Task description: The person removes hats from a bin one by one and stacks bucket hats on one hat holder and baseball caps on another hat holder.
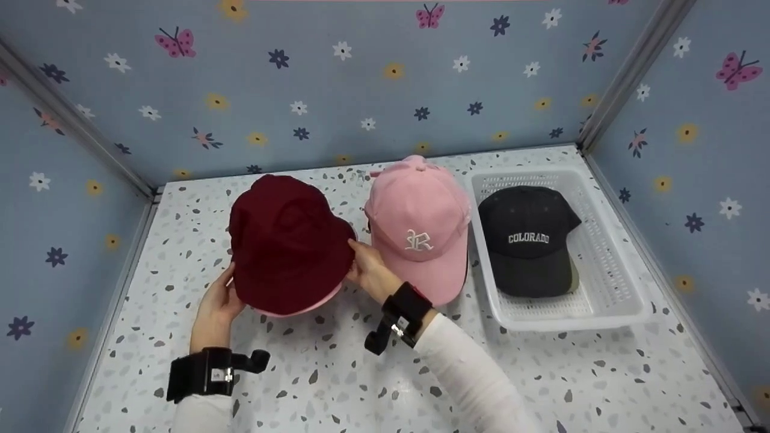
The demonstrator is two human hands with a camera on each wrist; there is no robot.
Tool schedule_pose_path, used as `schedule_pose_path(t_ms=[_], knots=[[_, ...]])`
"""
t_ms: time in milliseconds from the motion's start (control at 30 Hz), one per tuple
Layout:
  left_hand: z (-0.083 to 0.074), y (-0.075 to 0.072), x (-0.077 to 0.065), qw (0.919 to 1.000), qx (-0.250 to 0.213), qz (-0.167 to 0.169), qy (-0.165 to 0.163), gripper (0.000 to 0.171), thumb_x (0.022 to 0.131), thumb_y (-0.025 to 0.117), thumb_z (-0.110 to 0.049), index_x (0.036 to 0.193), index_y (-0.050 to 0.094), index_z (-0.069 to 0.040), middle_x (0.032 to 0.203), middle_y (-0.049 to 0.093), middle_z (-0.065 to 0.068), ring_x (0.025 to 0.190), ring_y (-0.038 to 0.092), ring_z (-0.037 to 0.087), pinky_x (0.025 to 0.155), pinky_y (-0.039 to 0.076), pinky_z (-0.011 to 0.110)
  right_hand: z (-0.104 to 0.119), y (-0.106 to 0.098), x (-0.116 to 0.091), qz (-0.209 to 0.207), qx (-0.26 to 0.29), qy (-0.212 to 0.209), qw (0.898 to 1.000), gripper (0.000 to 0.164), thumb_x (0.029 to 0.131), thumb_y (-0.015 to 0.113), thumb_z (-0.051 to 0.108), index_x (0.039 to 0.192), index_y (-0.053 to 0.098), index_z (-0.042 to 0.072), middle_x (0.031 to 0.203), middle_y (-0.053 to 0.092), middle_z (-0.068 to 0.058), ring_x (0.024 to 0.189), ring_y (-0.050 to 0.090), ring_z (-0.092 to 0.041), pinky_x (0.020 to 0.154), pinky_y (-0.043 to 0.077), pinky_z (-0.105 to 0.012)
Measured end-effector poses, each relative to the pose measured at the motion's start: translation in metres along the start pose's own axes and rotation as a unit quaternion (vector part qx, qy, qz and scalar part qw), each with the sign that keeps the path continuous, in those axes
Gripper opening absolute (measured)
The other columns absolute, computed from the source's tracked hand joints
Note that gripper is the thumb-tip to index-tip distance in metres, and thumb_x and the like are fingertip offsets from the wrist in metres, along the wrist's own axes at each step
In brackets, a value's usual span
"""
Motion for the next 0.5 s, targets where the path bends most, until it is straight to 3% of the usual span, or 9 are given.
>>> schedule_pose_path(t_ms=[100, 233, 333, 500], knots=[[0.002, -0.006, -0.006, 0.9998, 0.011, -0.011, 0.016, 0.019, 0.091, 0.047, -0.015, 0.086, 0.061, -0.002, 0.084, 0.062, 0.008, 0.075, 0.059, 0.017, 0.069, 0.047, 0.026, -0.008, -0.004, -0.005, 0.014, 0.017, 0.018, 1.0, 0.027, 0.092, 0.047, 0.016, 0.111, 0.051, -0.002, 0.098, 0.059, -0.012, 0.092, 0.057, -0.021, 0.08, 0.048, -0.033], [0.007, -0.016, -0.014, 0.9987, 0.025, -0.019, 0.04, 0.017, 0.09, 0.05, -0.014, 0.084, 0.061, -0.003, 0.08, 0.061, 0.006, 0.071, 0.056, 0.015, 0.066, 0.047, 0.025, -0.02, -0.009, -0.011, 0.054, 0.036, 0.017, 0.998, 0.035, 0.091, 0.048, 0.014, 0.121, 0.045, -0.005, 0.117, 0.052, -0.023, 0.109, 0.05, -0.031, 0.088, 0.044, -0.038], [0.013, -0.019, -0.021, 0.9985, 0.027, -0.004, 0.048, 0.017, 0.09, 0.051, -0.014, 0.084, 0.062, -0.003, 0.082, 0.062, 0.006, 0.073, 0.058, 0.015, 0.07, 0.048, 0.025, -0.023, -0.011, -0.013, 0.075, 0.053, 0.006, 0.996, 0.039, 0.091, 0.047, 0.012, 0.124, 0.041, -0.007, 0.123, 0.045, -0.025, 0.114, 0.045, -0.033, 0.093, 0.04, -0.039], [0.021, -0.023, -0.027, 0.9975, 0.038, 0.007, 0.06, 0.015, 0.089, 0.05, -0.012, 0.085, 0.062, -0.003, 0.083, 0.061, 0.007, 0.076, 0.059, 0.016, 0.071, 0.049, 0.027, -0.024, -0.018, -0.014, 0.069, 0.045, -0.011, 0.997, 0.036, 0.089, 0.052, 0.01, 0.12, 0.043, -0.007, 0.105, 0.055, -0.019, 0.099, 0.054, -0.027, 0.092, 0.041, -0.039]])
Point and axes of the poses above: each hand's wrist, its own x-axis towards the middle knuckle, its own y-axis out of the palm, z = x × y, the point moved 7 cm from there along x, towards the middle knuckle
